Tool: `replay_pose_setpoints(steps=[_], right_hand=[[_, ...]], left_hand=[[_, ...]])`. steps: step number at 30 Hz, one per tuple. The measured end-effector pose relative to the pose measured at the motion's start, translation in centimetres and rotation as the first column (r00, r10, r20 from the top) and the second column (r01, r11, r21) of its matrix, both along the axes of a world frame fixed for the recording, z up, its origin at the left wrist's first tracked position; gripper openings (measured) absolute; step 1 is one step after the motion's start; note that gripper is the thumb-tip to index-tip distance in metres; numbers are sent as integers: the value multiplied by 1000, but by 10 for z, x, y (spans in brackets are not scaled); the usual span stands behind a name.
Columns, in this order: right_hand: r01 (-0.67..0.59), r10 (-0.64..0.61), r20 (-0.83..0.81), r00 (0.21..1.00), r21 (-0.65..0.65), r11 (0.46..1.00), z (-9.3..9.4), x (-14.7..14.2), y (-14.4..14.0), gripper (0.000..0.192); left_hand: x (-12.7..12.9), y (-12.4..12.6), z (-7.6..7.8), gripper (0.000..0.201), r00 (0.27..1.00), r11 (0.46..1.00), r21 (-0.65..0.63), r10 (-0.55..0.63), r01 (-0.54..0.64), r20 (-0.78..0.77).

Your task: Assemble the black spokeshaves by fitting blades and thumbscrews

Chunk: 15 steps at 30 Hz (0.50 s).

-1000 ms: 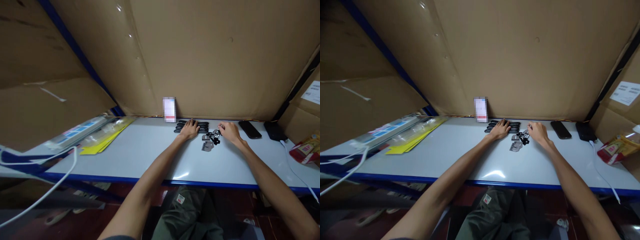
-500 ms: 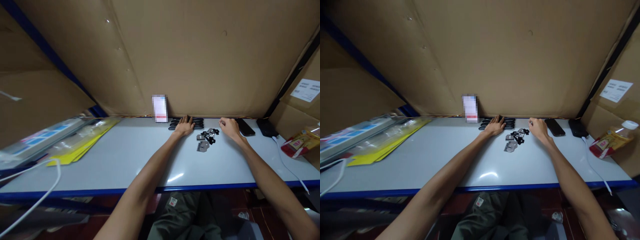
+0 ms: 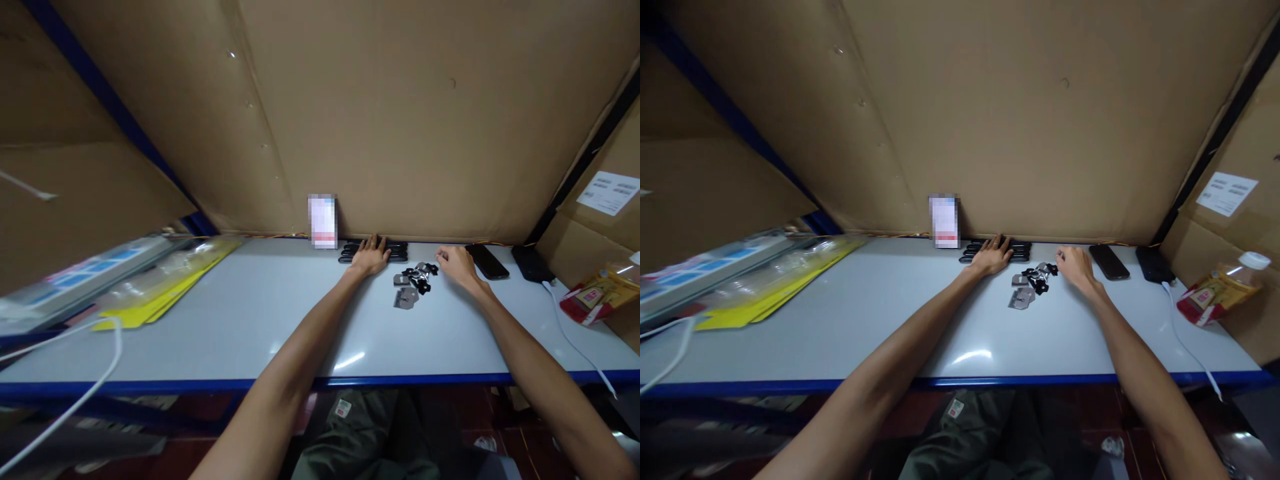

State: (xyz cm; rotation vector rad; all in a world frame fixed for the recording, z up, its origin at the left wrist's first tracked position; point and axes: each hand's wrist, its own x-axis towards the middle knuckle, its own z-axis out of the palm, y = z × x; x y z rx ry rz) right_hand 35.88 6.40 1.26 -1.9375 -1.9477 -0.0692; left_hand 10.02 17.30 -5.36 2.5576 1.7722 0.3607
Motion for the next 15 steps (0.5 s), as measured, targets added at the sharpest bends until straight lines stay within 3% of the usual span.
replay_pose_setpoints(steps=[8,15], right_hand=[[-16,16,19,1000,-34,999,3,-4,-4,24],[-24,25,19,1000,-44,999,4,-5,-6,25]], left_hand=[[2,-7,6,69,1000,999,42,0,0,-1],[-8,-30,2,65,997,996,63,-67,69,-38]])
